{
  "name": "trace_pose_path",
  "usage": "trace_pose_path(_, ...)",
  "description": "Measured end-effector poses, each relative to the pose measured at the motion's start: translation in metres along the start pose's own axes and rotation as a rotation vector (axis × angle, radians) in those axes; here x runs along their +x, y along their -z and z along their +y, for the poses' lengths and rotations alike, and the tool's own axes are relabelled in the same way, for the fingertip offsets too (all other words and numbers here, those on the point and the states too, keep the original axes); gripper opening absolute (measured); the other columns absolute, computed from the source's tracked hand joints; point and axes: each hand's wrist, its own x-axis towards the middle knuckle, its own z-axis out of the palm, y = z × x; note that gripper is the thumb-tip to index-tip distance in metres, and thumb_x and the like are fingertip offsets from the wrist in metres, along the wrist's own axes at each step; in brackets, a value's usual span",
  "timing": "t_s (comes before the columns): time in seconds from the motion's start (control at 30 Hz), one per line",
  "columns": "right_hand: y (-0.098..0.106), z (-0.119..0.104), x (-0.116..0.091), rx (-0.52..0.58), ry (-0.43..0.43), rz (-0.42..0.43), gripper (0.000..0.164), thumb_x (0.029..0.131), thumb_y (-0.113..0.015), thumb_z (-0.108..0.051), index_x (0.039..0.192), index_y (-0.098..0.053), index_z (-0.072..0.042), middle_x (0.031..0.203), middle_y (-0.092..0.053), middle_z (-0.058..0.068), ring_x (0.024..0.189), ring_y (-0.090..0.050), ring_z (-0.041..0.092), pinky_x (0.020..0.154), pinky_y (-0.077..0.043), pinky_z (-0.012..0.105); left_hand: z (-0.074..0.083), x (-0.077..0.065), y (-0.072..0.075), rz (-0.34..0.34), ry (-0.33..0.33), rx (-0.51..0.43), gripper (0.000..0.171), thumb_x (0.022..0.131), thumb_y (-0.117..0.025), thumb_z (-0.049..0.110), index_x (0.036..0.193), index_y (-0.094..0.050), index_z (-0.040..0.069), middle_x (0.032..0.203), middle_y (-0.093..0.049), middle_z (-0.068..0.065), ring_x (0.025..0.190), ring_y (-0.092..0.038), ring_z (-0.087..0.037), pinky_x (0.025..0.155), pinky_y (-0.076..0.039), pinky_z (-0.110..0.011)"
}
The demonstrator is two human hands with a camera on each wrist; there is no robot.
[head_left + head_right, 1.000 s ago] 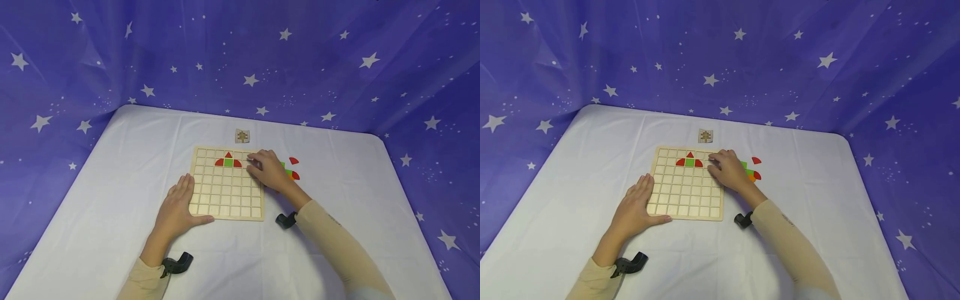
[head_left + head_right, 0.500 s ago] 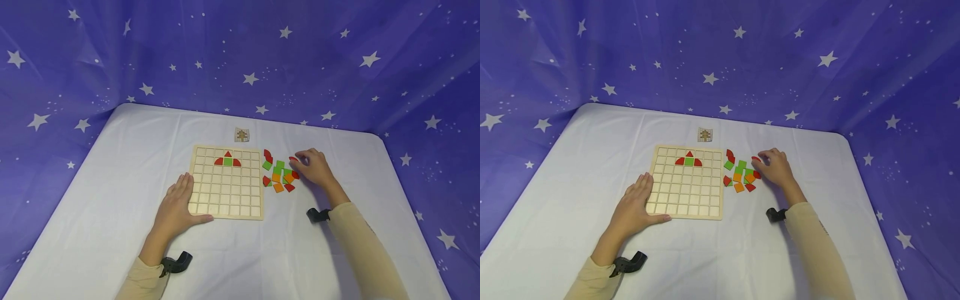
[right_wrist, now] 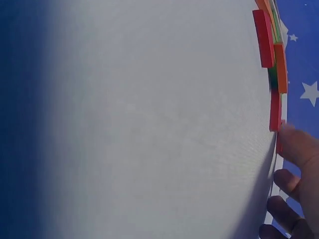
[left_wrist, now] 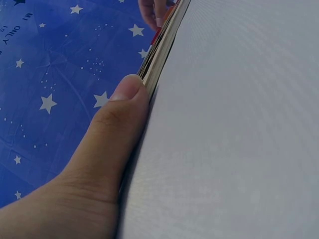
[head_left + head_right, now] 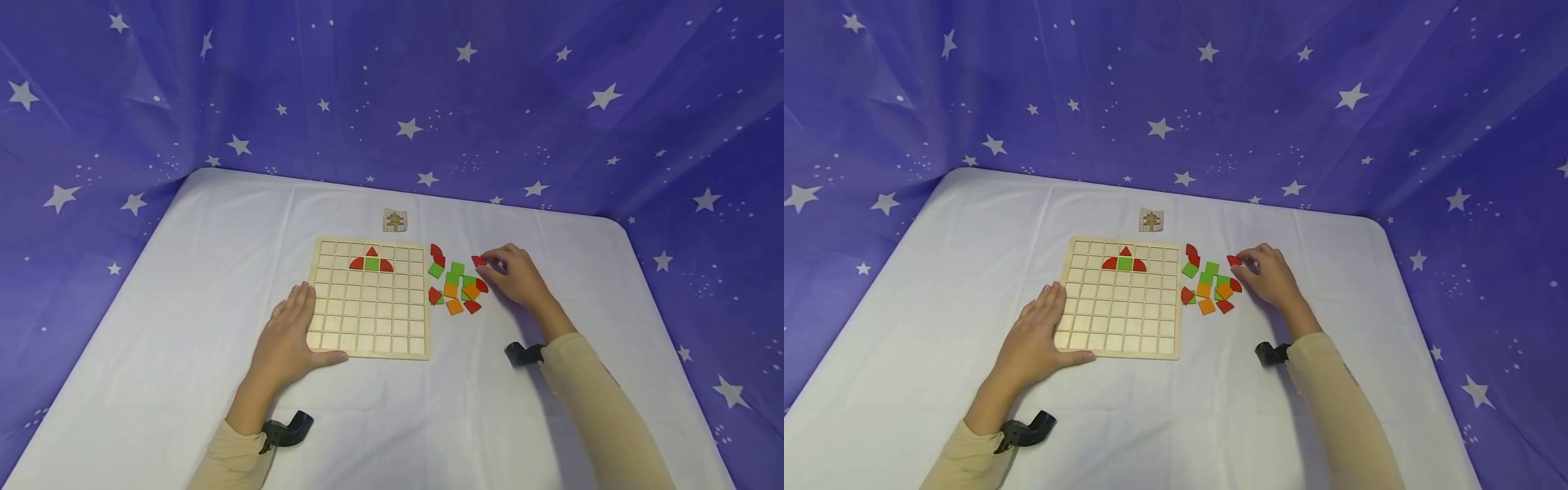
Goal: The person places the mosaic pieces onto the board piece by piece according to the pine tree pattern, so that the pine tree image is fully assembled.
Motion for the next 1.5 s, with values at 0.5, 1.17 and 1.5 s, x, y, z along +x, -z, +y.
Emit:
trace_pose_path(0.5, 0.000, -0.008, 0.008, -0.024, 0.054, -0.059, 0.032, 0.095, -0.066, -0.029, 0.125, -0.067, -0.019, 0.113, -0.058, 0.007, 0.102, -0.047, 0.026, 0.090, -0.045, 0.044, 0.000, 0.000, 0.000, -0.007, 0.004, -0.001, 0.141, 0.060, -0.067, 0.087, 0.158, -0.014, 0.001, 0.167, -0.012, -0.015, 0.155, -0.011, -0.033, 0.125, -0.017, -0.051)
trace_pose_path(1.17, -0.002, -0.009, 0.015, 0.026, -0.016, -0.079, 0.042, 0.091, -0.073, -0.033, 0.126, -0.061, -0.014, 0.112, -0.057, 0.010, 0.111, -0.046, 0.028, 0.103, -0.045, 0.048, -0.001, 0.001, 0.000, -0.014, 0.006, 0.003, 0.142, 0.059, -0.063, 0.090, 0.158, -0.012, 0.002, 0.167, -0.010, -0.014, 0.156, -0.010, -0.032, 0.125, -0.016, -0.050)
trace_pose_path(1.5, -0.004, -0.011, 0.014, 0.039, 0.005, -0.080, 0.031, 0.092, -0.072, -0.026, 0.120, -0.065, -0.014, 0.116, -0.057, 0.010, 0.111, -0.048, 0.029, 0.103, -0.047, 0.049, 0.000, 0.001, 0.001, -0.004, 0.000, 0.002, 0.141, 0.060, -0.066, 0.088, 0.158, -0.014, 0.001, 0.167, -0.012, -0.015, 0.156, -0.011, -0.032, 0.125, -0.016, -0.051)
